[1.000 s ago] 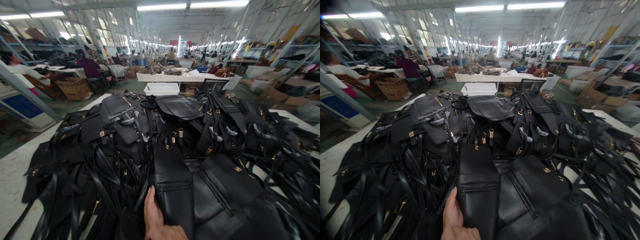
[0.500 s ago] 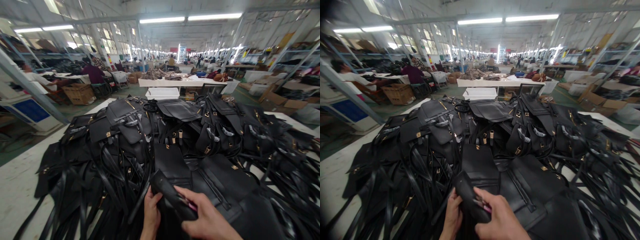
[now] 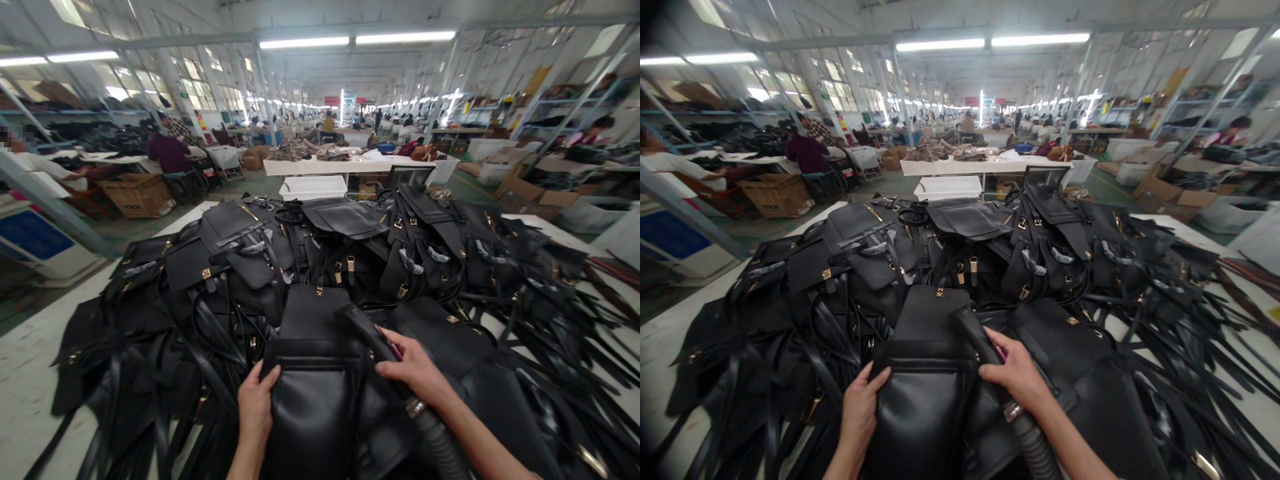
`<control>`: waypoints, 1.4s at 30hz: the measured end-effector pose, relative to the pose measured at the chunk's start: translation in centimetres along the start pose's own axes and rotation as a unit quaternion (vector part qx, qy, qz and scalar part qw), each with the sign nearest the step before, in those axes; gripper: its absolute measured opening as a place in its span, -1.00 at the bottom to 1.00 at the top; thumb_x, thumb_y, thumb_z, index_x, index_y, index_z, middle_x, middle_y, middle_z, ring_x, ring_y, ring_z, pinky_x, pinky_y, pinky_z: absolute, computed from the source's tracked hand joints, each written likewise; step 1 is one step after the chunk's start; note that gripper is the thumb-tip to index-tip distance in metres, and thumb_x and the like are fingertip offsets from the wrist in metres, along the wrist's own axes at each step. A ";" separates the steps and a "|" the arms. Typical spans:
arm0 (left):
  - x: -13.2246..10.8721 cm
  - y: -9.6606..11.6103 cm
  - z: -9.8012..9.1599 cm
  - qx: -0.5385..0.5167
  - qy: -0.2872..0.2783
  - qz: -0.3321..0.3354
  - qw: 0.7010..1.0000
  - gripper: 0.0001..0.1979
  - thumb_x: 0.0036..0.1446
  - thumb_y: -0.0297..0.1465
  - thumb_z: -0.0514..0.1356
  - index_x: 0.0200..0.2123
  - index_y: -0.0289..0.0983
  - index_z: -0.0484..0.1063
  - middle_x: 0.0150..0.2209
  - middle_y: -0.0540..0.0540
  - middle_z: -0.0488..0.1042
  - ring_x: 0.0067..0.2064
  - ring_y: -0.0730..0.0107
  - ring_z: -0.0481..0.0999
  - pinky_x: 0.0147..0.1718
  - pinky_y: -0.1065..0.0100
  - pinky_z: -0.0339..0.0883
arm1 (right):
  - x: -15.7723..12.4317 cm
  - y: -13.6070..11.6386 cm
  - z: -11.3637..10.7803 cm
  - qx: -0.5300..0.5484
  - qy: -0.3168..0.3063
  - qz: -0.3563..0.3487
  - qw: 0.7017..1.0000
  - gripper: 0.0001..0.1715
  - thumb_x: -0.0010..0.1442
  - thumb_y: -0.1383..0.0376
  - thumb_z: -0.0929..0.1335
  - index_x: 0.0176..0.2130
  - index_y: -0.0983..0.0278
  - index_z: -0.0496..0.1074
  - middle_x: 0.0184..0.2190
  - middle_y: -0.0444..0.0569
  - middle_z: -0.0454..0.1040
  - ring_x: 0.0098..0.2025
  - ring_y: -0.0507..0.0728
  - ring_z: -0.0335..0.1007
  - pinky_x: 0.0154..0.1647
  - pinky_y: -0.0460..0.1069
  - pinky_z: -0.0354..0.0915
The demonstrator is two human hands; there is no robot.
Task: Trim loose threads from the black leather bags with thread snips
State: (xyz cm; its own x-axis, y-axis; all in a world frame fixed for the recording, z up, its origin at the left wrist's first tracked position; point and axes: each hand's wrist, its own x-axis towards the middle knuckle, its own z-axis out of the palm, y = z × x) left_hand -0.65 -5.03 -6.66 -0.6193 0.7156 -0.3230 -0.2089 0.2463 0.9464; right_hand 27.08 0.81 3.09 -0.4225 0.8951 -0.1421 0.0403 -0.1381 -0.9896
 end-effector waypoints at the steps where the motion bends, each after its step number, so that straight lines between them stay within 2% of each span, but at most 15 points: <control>1: 1.2 0.4 -1.1 0.029 0.026 0.021 0.999 -0.54 -0.33 -0.31 0.28 -0.24 -0.30 0.42 -0.42 -0.06 0.52 -0.34 0.19 0.48 -0.23 0.15 0.33 | -0.7 0.0 -1.2 -0.011 0.007 0.007 1.000 -0.31 -0.18 0.41 0.36 0.02 0.29 0.29 -0.24 -0.13 0.44 -0.15 0.18 0.28 -0.12 -0.03 0.18; 4: 3.0 1.3 -3.4 0.094 0.052 0.067 0.992 -0.58 -0.33 -0.33 0.27 -0.27 -0.29 0.45 -0.35 -0.08 0.50 -0.23 0.13 0.45 -0.10 0.10 0.24 | -2.9 0.6 -3.6 -0.031 -0.002 0.038 0.999 -0.34 -0.17 0.38 0.35 0.01 0.32 0.31 -0.34 -0.12 0.46 -0.24 0.20 0.32 -0.25 -0.01 0.26; 7: 1.2 1.2 -3.6 0.177 0.090 0.134 0.971 -0.53 -0.23 -0.32 0.23 -0.14 -0.26 0.40 -0.07 -0.17 0.38 -0.02 0.03 0.31 0.02 0.02 0.07 | -4.7 1.6 -4.0 -0.028 -0.050 0.068 0.996 -0.33 -0.20 0.38 0.34 0.00 0.32 0.32 -0.32 -0.10 0.47 -0.24 0.23 0.34 -0.31 -0.01 0.30; 9: -1.6 -0.1 -2.8 0.304 0.116 0.221 0.919 -0.53 -0.06 -0.30 0.13 -0.02 -0.24 0.29 0.09 -0.22 0.20 0.10 0.03 0.16 0.06 -0.02 -0.05 | -5.5 2.4 -3.5 -0.008 -0.099 0.084 0.991 -0.30 -0.22 0.42 0.34 0.00 0.30 0.31 -0.29 -0.12 0.46 -0.21 0.21 0.34 -0.32 -0.05 0.29; 11: -4.9 -2.5 -1.6 0.449 0.116 0.297 0.835 -0.56 0.08 -0.30 0.01 0.05 -0.24 0.21 0.14 -0.26 0.13 0.15 0.05 0.09 0.05 -0.07 -0.08 | -5.8 3.2 -3.0 0.006 -0.146 0.086 0.986 -0.26 -0.25 0.49 0.32 0.01 0.28 0.30 -0.28 -0.15 0.45 -0.21 0.18 0.34 -0.33 -0.09 0.27; 13: -7.8 -5.7 -0.3 0.547 0.089 0.330 0.764 -0.58 0.11 -0.31 -0.03 0.06 -0.24 0.19 0.15 -0.28 0.12 0.17 0.03 0.05 0.04 -0.12 -0.12 | -5.8 4.1 -2.5 -0.006 -0.162 0.076 0.984 -0.24 -0.27 0.52 0.31 0.00 0.27 0.31 -0.29 -0.17 0.46 -0.27 0.14 0.35 -0.39 -0.12 0.26; 15: -10.0 -8.6 0.7 0.606 0.056 0.341 0.717 -0.56 0.11 -0.32 -0.02 0.08 -0.24 0.16 0.17 -0.27 0.08 0.19 0.02 -0.02 0.06 -0.14 -0.21 | -5.3 5.2 -2.2 -0.027 -0.155 0.066 0.985 -0.25 -0.28 0.51 0.30 -0.01 0.28 0.33 -0.35 -0.18 0.47 -0.35 0.12 0.37 -0.45 -0.13 0.25; 17: -11.2 -10.4 1.4 0.636 0.041 0.344 0.690 -0.54 0.12 -0.34 -0.03 0.11 -0.24 0.12 0.19 -0.24 0.04 0.21 0.03 -0.07 0.08 -0.13 -0.28 | -4.4 6.2 -2.0 -0.035 -0.145 0.059 0.987 -0.27 -0.29 0.49 0.31 -0.04 0.31 0.35 -0.40 -0.18 0.47 -0.41 0.11 0.36 -0.47 -0.11 0.27; 20: -11.6 -11.1 1.7 0.645 0.045 0.344 0.681 -0.53 0.11 -0.35 -0.02 0.13 -0.21 0.08 0.19 -0.20 0.04 0.21 0.06 -0.07 0.10 -0.12 -0.32 | -2.8 7.1 -2.2 -0.032 -0.132 0.038 0.990 -0.29 -0.29 0.47 0.33 -0.04 0.34 0.36 -0.38 -0.15 0.48 -0.38 0.14 0.37 -0.39 -0.06 0.29; 24: -11.4 -10.7 1.7 0.638 0.046 0.349 0.685 -0.51 0.10 -0.37 -0.02 0.13 -0.18 0.06 0.18 -0.18 0.06 0.21 0.09 -0.06 0.12 -0.09 -0.33 | -1.7 6.5 -3.8 -0.023 -0.095 0.002 0.995 -0.26 -0.23 0.45 0.34 0.03 0.34 0.28 -0.14 -0.07 0.43 -0.12 0.21 0.31 -0.11 0.00 0.23; 26: -11.2 -10.7 1.6 0.640 0.049 0.349 0.683 -0.51 0.10 -0.38 -0.01 0.13 -0.19 0.07 0.18 -0.19 0.06 0.21 0.08 -0.05 0.12 -0.09 -0.32 | -1.9 6.0 -4.9 -0.026 -0.094 -0.006 0.995 -0.26 -0.23 0.45 0.35 0.02 0.33 0.29 -0.10 -0.06 0.41 -0.06 0.22 0.27 -0.03 0.02 0.19; 31: -11.0 -11.0 1.7 0.647 0.043 0.342 0.680 -0.52 0.10 -0.38 -0.02 0.13 -0.19 0.07 0.19 -0.17 0.04 0.21 0.09 -0.07 0.12 -0.09 -0.32 | -2.3 6.5 -5.6 -0.050 -0.136 0.021 0.989 -0.33 -0.26 0.48 0.34 -0.06 0.32 0.38 -0.34 -0.10 0.51 -0.25 0.21 0.40 -0.22 0.02 0.32; 33: -11.2 -10.8 2.0 0.644 0.034 0.328 0.691 -0.52 0.10 -0.37 -0.03 0.13 -0.20 0.07 0.20 -0.17 0.03 0.22 0.09 -0.09 0.12 -0.09 -0.34 | -1.9 7.5 -5.3 -0.064 -0.132 0.037 0.989 -0.32 -0.26 0.45 0.36 -0.05 0.34 0.36 -0.27 -0.06 0.50 -0.20 0.23 0.39 -0.19 0.03 0.32; 37: -11.6 -10.4 2.3 0.635 0.018 0.298 0.713 -0.51 0.08 -0.36 0.01 0.12 -0.23 0.09 0.20 -0.20 0.02 0.22 0.04 -0.11 0.11 -0.13 -0.34 | -0.8 9.9 -4.7 -0.097 -0.114 0.065 0.987 -0.25 -0.22 0.32 0.40 0.02 0.35 0.28 -0.06 0.01 0.39 -0.02 0.25 0.27 0.01 0.08 0.19; 42: -11.8 -10.9 1.7 0.623 0.001 0.291 0.726 -0.48 0.08 -0.31 0.02 0.13 -0.22 0.06 0.21 -0.20 0.00 0.22 0.05 -0.13 0.10 -0.14 -0.34 | -0.9 11.1 -4.5 -0.152 -0.108 0.082 0.979 -0.16 -0.23 0.22 0.42 0.06 0.34 0.23 -0.02 0.04 0.35 0.02 0.28 0.23 0.06 0.10 0.15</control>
State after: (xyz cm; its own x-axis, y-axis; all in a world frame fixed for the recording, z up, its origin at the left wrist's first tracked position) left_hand 10.24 -15.07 -13.19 -0.3290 0.9350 0.1322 0.9351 0.3031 0.1834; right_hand 31.94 0.36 -7.86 -0.5689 0.7562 -0.3233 0.3768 -0.1098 -0.9198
